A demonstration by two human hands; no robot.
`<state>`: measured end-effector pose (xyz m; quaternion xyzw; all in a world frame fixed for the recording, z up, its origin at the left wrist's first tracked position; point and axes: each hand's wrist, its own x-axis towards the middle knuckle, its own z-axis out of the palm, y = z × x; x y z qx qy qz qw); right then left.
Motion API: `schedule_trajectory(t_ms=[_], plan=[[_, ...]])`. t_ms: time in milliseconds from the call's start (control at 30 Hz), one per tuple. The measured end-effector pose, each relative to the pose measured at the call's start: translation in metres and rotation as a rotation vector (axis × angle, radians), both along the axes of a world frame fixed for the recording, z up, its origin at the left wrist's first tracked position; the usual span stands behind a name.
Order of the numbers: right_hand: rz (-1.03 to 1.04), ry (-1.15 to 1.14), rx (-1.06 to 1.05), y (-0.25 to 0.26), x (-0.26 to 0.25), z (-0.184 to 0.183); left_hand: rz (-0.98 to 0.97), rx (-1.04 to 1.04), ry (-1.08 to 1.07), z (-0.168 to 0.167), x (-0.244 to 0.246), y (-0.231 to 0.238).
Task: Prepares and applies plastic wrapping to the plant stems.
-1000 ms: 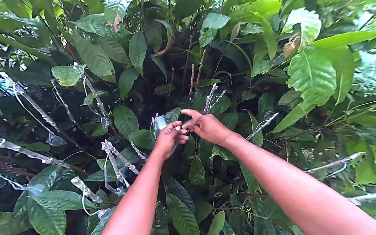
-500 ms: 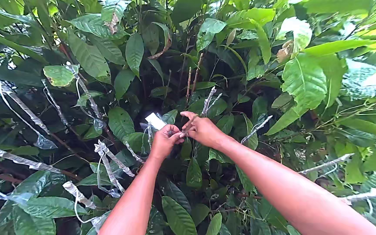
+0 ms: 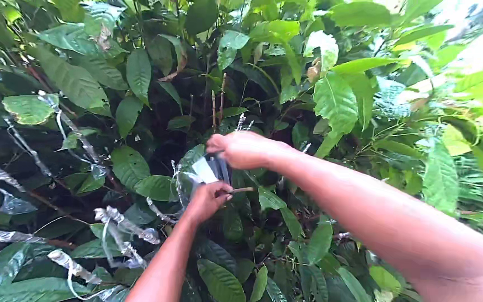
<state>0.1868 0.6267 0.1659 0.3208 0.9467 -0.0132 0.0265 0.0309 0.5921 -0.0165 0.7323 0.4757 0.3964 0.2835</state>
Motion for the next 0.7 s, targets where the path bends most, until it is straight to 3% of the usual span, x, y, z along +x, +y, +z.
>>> schedule_trajectory(t_ms=[67,100,167,267,333,400,467,500,567,600,633,700], plan=[[-0.015,-0.109,0.268,0.006,0.012,-0.014,0.109,0.027,-0.184,0.001,-0.029,-0.011],[-0.007,-0.151,0.298,0.002,0.016,-0.023,0.16,0.03,-0.303,0.002,-0.044,-0.017],[-0.042,-0.192,0.172,-0.004,0.02,-0.036,0.23,0.014,-0.495,0.007,-0.063,-0.027],[-0.088,-0.081,0.022,-0.036,0.011,-0.059,0.32,-0.029,-0.62,0.015,-0.063,-0.024],[0.055,-0.016,0.032,-0.092,-0.006,-0.074,0.379,-0.065,-0.587,0.022,-0.049,-0.016],[0.219,0.107,0.017,-0.121,-0.023,-0.069,0.332,-0.066,-0.337,0.021,-0.022,-0.013],[0.168,0.142,-0.118,-0.088,-0.025,-0.021,0.226,-0.044,-0.067,0.01,-0.006,-0.02],[0.131,0.116,-0.076,-0.06,-0.012,-0.004,0.132,-0.04,0.005,0.013,-0.009,-0.023],[0.084,0.067,0.143,-0.038,0.014,-0.01,0.084,-0.025,-0.155,0.019,-0.035,-0.027],[0.087,0.051,0.204,-0.052,0.014,-0.022,0.113,-0.017,-0.305,0.022,-0.045,-0.028],[0.101,0.029,0.207,-0.079,0.005,-0.032,0.154,-0.014,-0.417,0.023,-0.044,-0.029],[0.125,0.048,0.069,-0.112,-0.021,-0.023,0.15,-0.04,-0.421,0.023,-0.028,-0.03]])
